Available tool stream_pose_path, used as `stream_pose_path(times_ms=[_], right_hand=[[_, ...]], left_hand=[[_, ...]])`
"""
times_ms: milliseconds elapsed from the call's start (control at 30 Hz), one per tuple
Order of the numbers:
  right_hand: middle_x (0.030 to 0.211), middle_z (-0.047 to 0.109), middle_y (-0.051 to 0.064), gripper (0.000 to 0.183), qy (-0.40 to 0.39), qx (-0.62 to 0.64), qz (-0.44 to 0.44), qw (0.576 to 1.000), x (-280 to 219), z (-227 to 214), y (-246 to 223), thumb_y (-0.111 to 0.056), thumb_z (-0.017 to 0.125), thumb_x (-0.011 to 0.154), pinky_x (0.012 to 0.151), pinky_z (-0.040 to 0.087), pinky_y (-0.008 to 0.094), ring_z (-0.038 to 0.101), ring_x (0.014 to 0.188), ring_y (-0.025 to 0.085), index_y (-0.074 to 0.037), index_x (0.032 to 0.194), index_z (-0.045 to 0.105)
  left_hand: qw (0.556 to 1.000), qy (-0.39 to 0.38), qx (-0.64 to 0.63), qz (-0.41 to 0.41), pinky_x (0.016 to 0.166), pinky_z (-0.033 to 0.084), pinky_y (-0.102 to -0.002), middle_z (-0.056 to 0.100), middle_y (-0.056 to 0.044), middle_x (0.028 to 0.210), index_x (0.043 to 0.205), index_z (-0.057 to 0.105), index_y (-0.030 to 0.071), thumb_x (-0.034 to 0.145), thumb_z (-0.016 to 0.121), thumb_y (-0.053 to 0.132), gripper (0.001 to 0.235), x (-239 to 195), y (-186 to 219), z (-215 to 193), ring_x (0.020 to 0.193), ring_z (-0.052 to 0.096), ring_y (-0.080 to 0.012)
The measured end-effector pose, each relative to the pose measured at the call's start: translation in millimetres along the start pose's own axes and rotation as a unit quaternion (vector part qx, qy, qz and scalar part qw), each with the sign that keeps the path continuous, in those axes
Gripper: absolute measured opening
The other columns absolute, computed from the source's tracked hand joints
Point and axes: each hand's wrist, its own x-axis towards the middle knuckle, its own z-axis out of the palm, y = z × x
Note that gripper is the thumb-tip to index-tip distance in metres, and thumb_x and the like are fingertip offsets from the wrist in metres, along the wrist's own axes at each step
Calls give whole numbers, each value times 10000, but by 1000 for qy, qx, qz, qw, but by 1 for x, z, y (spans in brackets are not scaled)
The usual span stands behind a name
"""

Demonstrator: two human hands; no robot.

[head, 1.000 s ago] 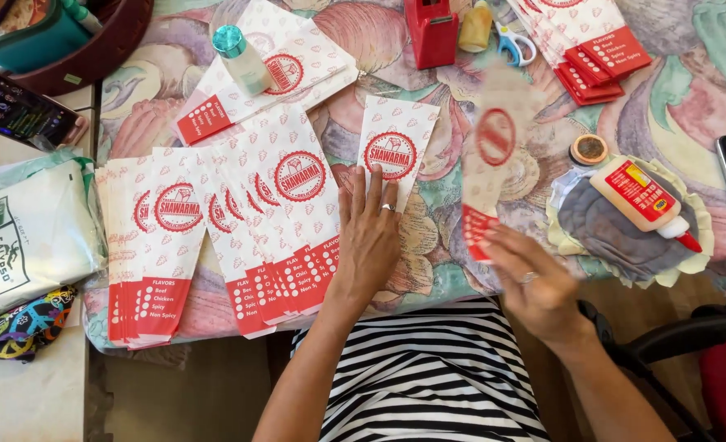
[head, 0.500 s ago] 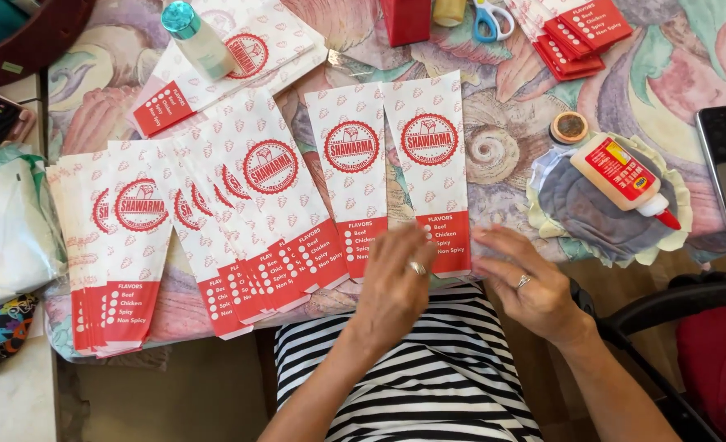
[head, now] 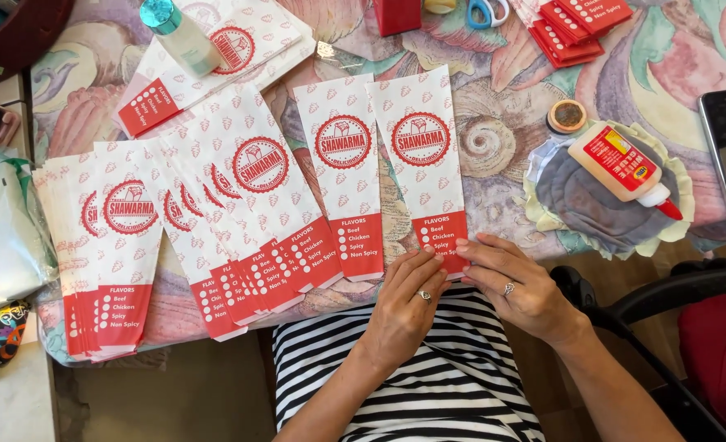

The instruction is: Organizing and applying adhesive to shawarma food packaging bags on a table.

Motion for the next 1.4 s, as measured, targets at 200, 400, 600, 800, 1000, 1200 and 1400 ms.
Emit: stream_pose_path(times_ms=[200,400,600,800,1000,1200,1400], right_hand=[[1070,781,147,20,10,14,40,999,-1,2,-1,11,757,869,986,566,493,772,1002,315,19,886,763],[1069,777,84,62,0,11,165,986,1,0,-6,-63,809,845,981,570,417,755,1031,276,-27,836,759],[1061,786,64,58,-21,45,266,963,10,-9,-12,-60,829,813,906,580,355,765,998,226,-63,814,771],[1086,779,75,99,-26,42,269,962,11,-13,-11,3,791,816,927,574,368,761,1024,239,-69,883,792],[1192,753,123,208,18,-29,126,991,12,18,-21,32,722,882,1079,488,460,708,1166,333,-43,1068,776],[1315,689,183,335,-63,-57,90,992,-9,7,-3,-6,775,887,1221,417,502,659,1270,312,4,1213,697],[1310,689,205,311,-56,-85,110,989,-20,-20,7,13,744,910,1208,460,503,654,1278,330,14,1217,693]], left_hand=[[998,6,-38,-56,960,568,-466,753,-155,1000,902,755,-56,901,763,15,71,5,1,-1,1033,737,-355],[981,10,-84,-176,926,559,-412,710,-101,917,843,745,-32,842,790,-25,45,15,6,0,1002,727,-314],[960,-14,-131,-245,932,537,-395,683,-88,917,864,743,-23,808,761,-107,103,15,2,-2,1026,711,-326],[957,-22,-148,-250,935,537,-389,679,-105,943,894,750,-32,795,728,-151,156,16,2,-4,1034,701,-342],[981,15,-90,-169,947,539,-360,671,-84,990,912,740,-9,808,737,-122,154,17,4,0,1044,702,-301],[989,-21,65,-128,1147,410,-460,614,-166,1325,1183,631,16,878,590,-189,370,5,-5,-35,1309,536,-333],[935,-187,273,-129,1307,122,-536,186,-273,1663,1603,212,1,1037,508,1,638,-12,-6,-37,1568,127,-408]])
